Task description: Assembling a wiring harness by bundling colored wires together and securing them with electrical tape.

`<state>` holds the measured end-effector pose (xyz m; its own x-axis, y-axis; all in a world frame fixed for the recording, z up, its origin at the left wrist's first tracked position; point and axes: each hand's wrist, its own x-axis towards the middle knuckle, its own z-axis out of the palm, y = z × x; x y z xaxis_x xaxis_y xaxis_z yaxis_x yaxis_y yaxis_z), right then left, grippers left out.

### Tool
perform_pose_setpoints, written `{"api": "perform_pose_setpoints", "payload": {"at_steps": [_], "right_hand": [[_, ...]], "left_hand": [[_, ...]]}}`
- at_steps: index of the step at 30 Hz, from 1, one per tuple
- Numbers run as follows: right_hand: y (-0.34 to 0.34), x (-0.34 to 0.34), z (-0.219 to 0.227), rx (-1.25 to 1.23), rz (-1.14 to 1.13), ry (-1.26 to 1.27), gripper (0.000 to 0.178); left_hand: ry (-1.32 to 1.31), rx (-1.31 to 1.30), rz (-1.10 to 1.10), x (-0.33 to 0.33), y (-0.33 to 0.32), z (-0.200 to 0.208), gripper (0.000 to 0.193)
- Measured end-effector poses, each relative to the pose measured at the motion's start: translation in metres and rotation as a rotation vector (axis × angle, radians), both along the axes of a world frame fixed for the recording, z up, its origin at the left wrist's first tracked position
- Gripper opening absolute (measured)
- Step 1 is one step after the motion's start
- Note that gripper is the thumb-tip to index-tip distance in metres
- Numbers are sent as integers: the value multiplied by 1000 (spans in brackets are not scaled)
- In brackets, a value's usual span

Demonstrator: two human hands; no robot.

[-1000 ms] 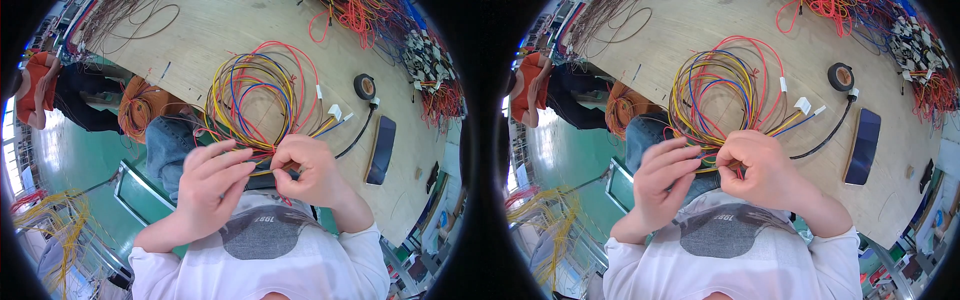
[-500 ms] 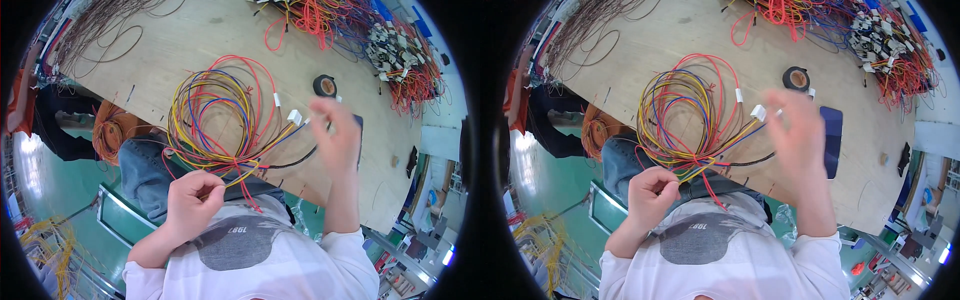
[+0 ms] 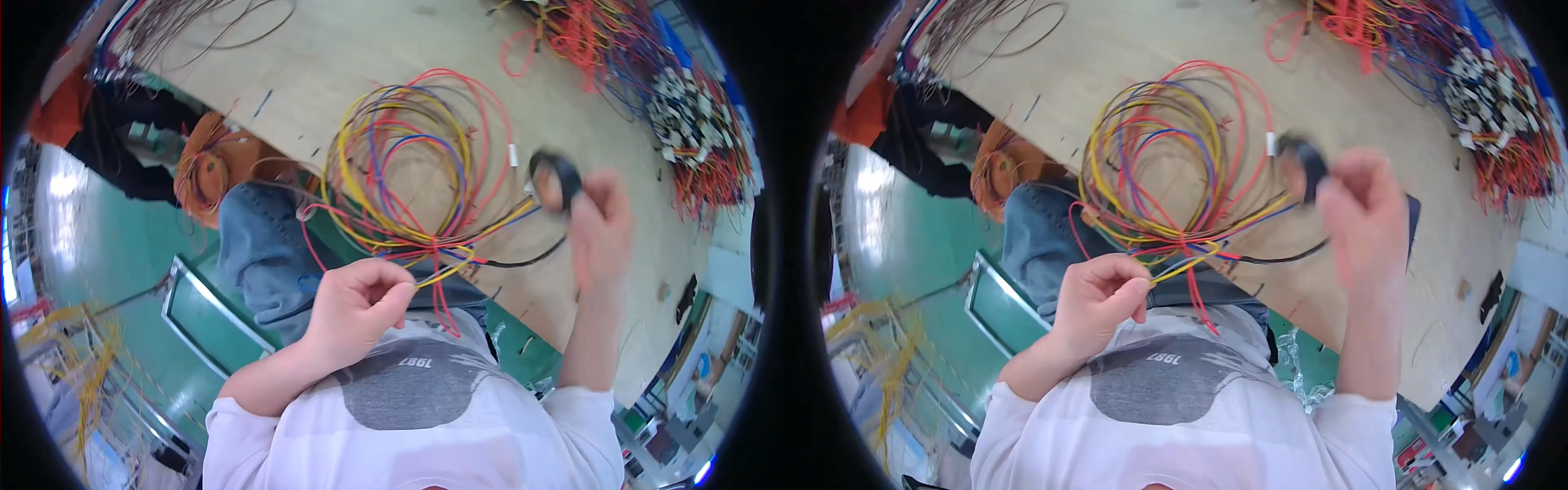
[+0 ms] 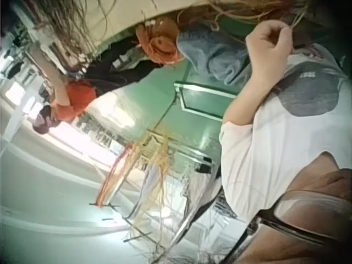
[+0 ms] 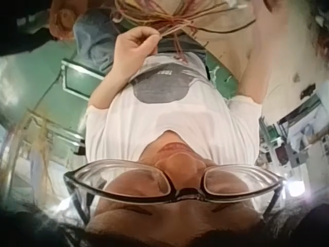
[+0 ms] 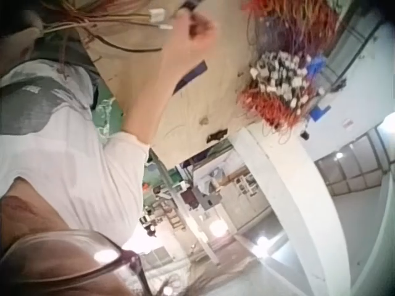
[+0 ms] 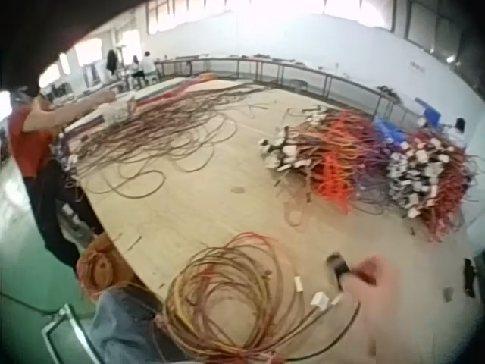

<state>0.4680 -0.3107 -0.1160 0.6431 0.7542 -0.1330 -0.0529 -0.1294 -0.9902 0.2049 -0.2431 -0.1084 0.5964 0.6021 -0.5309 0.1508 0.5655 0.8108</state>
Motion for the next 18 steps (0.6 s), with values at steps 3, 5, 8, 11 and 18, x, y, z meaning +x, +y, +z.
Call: {"api": "perform_pose_setpoints", "payload": {"at_steps": [3, 5, 8, 11, 18], "right_hand": [[-30, -61, 20, 141, 420, 786, 40], [-39, -85, 28, 107, 422, 776, 39], [-54, -99, 16, 182, 487, 567, 38], [-55, -109, 6, 173, 485, 415, 37], [-56, -117, 5, 143, 432, 297, 32]], "left_hand": [[18, -86, 13, -6, 1, -3, 6], [14, 84, 13, -4, -2, -8, 7], [-11, 144, 3, -1, -4, -4, 6], [-6, 256, -20, -3, -3, -8, 5], [31, 471, -32, -5, -3, -6, 5]]}}
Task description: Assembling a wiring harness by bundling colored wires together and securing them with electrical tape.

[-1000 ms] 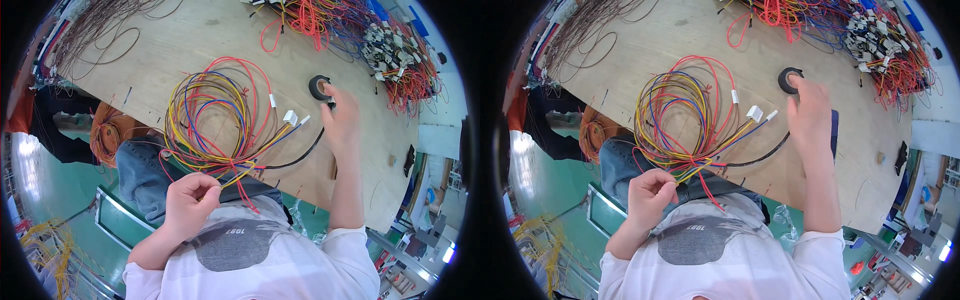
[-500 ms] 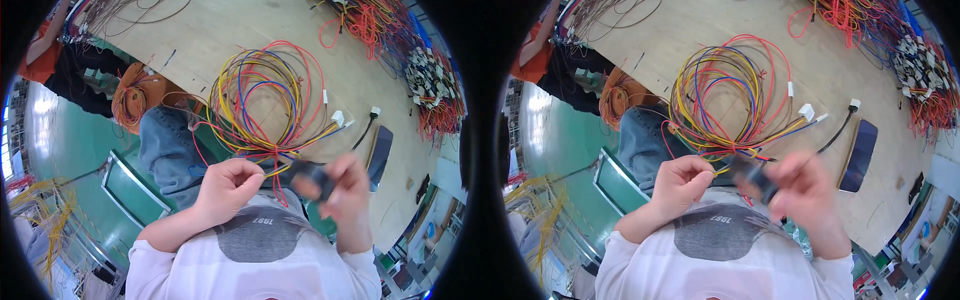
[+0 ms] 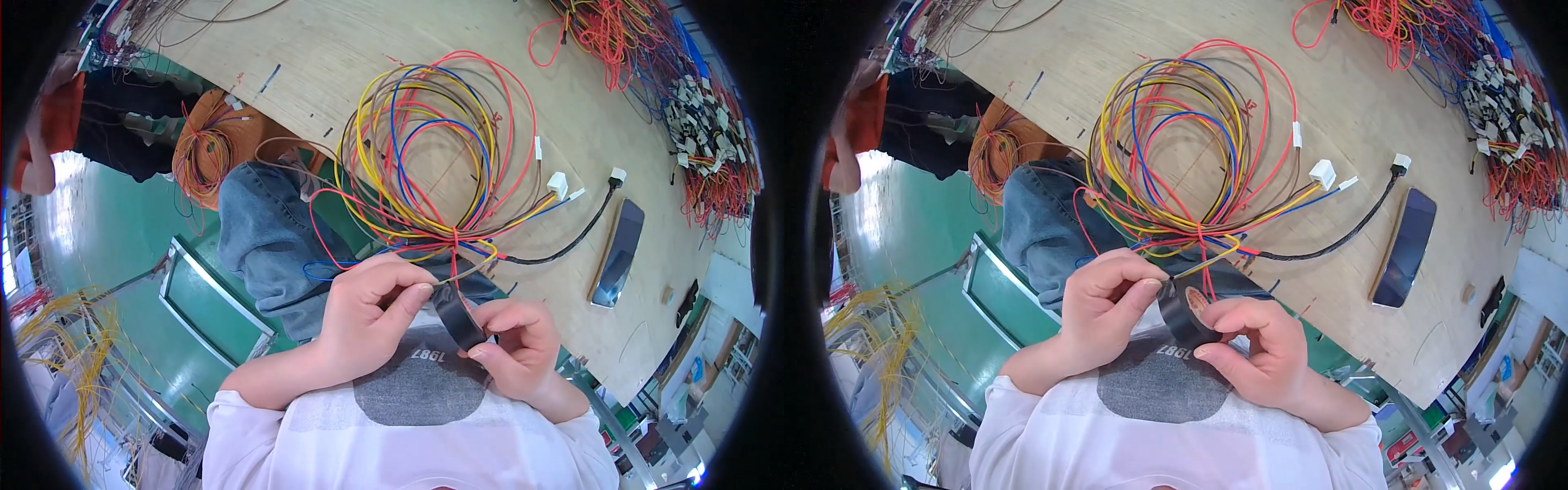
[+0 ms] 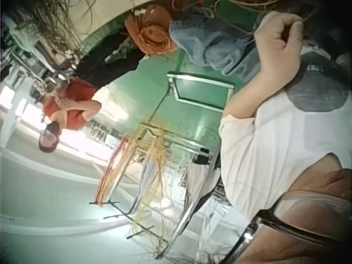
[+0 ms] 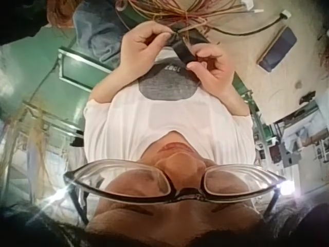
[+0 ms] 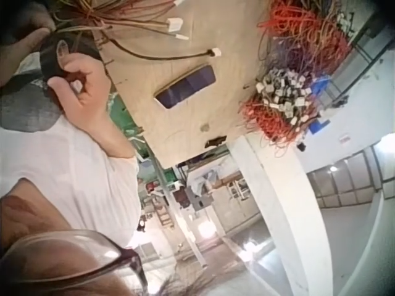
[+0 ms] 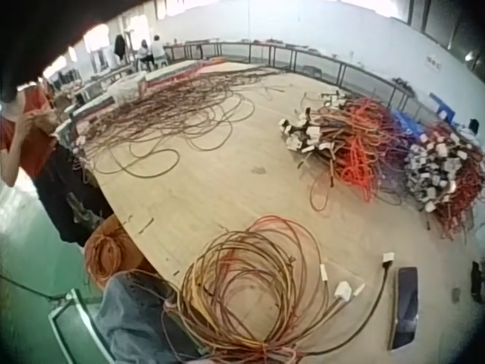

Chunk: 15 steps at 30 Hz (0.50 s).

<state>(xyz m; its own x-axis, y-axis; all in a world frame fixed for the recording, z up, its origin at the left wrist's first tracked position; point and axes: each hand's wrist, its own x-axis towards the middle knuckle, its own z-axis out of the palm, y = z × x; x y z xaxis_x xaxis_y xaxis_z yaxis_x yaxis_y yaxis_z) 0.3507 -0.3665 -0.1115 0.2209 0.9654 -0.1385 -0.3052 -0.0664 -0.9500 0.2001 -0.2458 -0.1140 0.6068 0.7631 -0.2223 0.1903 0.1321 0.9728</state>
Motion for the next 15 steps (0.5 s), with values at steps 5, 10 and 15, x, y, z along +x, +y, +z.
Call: {"api": "perform_pose_setpoints", "payload": {"at_steps": [5, 10, 15], "right_hand": [[-1, -2, -2, -17, -15, -37, 30], [5, 3, 3, 38, 79, -323, 33], [18, 5, 9, 154, 168, -586, 41]], "left_hand": [[-5, 44, -12, -2, 1, 3, 6], [-17, 52, 5, -1, -1, 3, 7], [-11, 81, 22, -4, -2, 4, 8]]}}
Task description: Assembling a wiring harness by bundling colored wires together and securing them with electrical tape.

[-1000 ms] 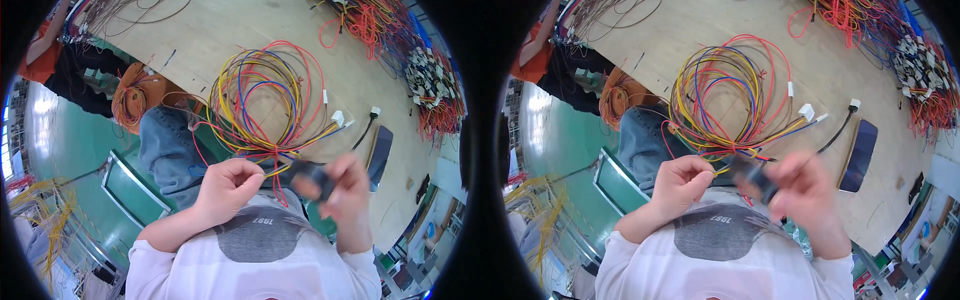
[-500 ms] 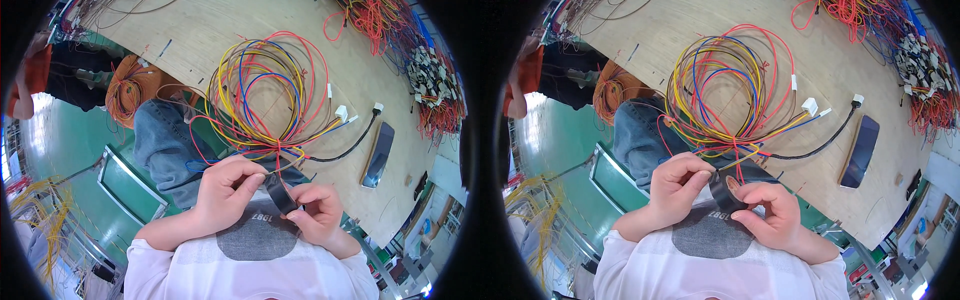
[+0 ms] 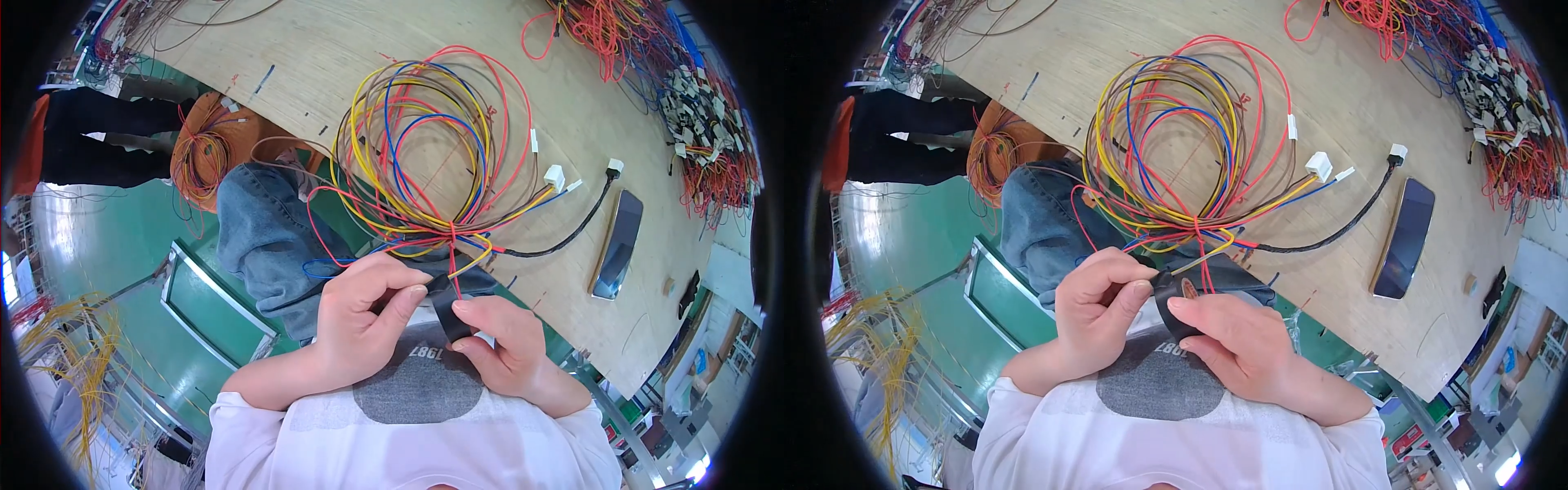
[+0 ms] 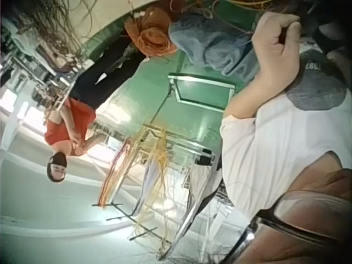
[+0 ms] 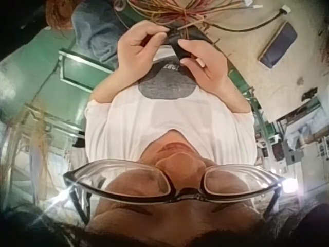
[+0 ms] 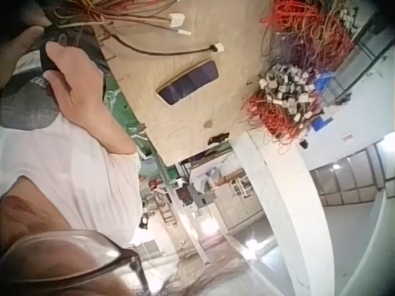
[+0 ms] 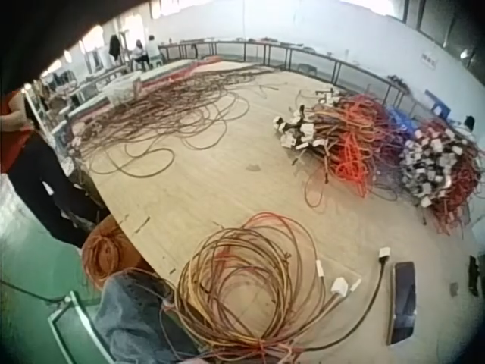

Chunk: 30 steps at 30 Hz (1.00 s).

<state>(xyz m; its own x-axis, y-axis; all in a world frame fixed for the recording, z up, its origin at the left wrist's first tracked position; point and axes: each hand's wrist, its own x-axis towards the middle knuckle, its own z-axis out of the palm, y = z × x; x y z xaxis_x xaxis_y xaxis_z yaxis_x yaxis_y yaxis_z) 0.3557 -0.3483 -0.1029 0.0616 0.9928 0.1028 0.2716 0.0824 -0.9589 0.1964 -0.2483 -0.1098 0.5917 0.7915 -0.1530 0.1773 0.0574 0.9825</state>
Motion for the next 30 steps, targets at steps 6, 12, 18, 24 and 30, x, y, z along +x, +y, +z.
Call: {"api": "perform_pose_setpoints", "payload": {"at_steps": [6, 12, 18, 24, 30], "right_hand": [[5, -1, 5, -78, 97, -78, 50], [10, -6, 4, -120, 111, -142, 58], [19, -1, 15, -245, 185, -169, 58], [62, 22, 19, -21, 123, -479, 31], [98, 5, 17, -820, 291, 122, 26]], "left_hand": [[-26, 42, 2, -2, -3, -3, 8], [-80, -196, -4, -1, -3, 3, 6], [-85, -327, 38, -5, -3, 1, 7], [15, 104, -100, -7, -2, 6, 12], [-44, 524, -42, -2, -6, 3, 14]]}}
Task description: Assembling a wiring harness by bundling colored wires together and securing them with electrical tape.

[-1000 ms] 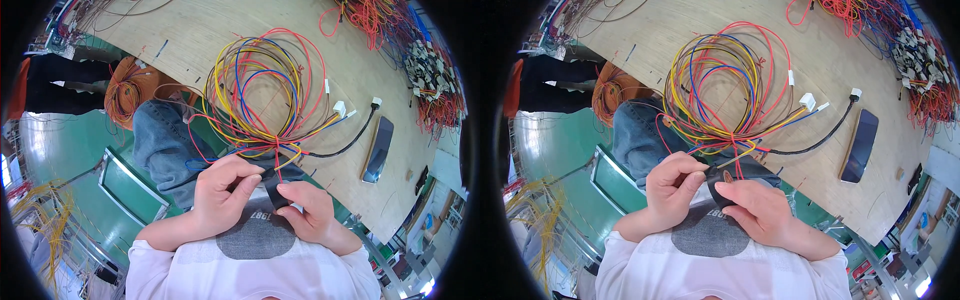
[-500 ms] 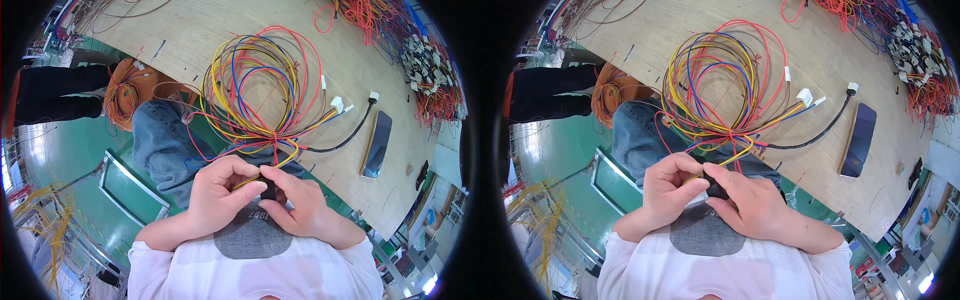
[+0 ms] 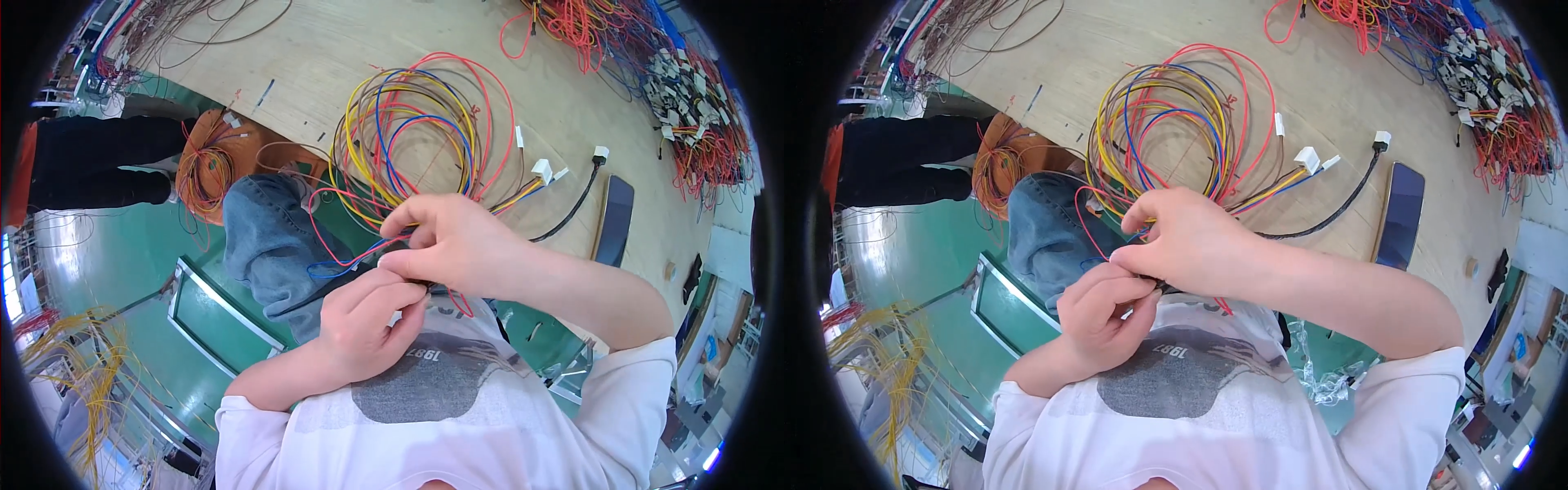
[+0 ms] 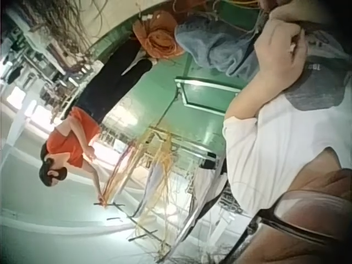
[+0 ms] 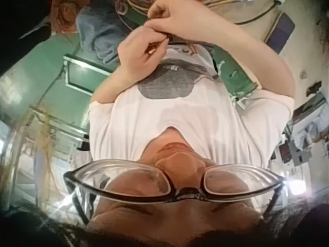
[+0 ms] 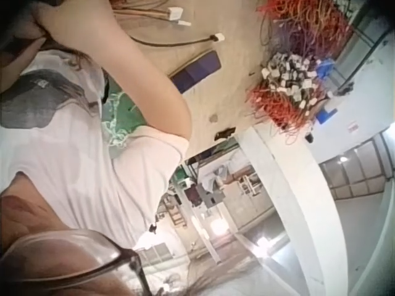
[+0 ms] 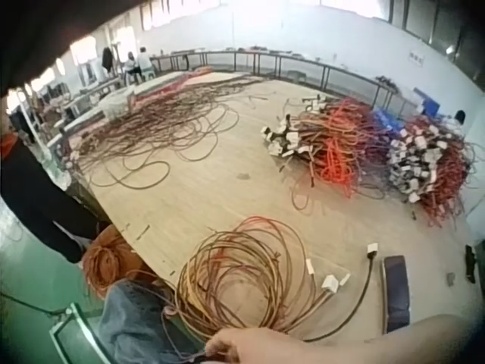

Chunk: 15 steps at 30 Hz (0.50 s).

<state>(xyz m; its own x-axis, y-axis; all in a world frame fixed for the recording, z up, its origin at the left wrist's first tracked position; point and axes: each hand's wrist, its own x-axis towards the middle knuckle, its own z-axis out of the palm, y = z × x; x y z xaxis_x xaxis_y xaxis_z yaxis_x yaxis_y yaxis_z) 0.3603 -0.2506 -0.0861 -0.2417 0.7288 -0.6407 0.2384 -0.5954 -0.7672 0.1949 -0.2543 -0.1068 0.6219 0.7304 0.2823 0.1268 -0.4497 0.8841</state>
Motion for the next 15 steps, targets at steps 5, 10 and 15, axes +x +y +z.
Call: {"api": "perform_pose_setpoints", "payload": {"at_steps": [5, 10, 15], "right_hand": [[-9, 10, 19, 36, -489, 464, 39], [-34, 14, 53, -91, -462, 546, 38], [-73, 23, 53, 226, -303, 294, 34]], "left_hand": [[-242, -593, 82, -3, -15, -17, 27], [-348, -1802, -294, 9, 1, -3, 38], [-437, -2185, -447, 27, 7, -7, 33]]}}
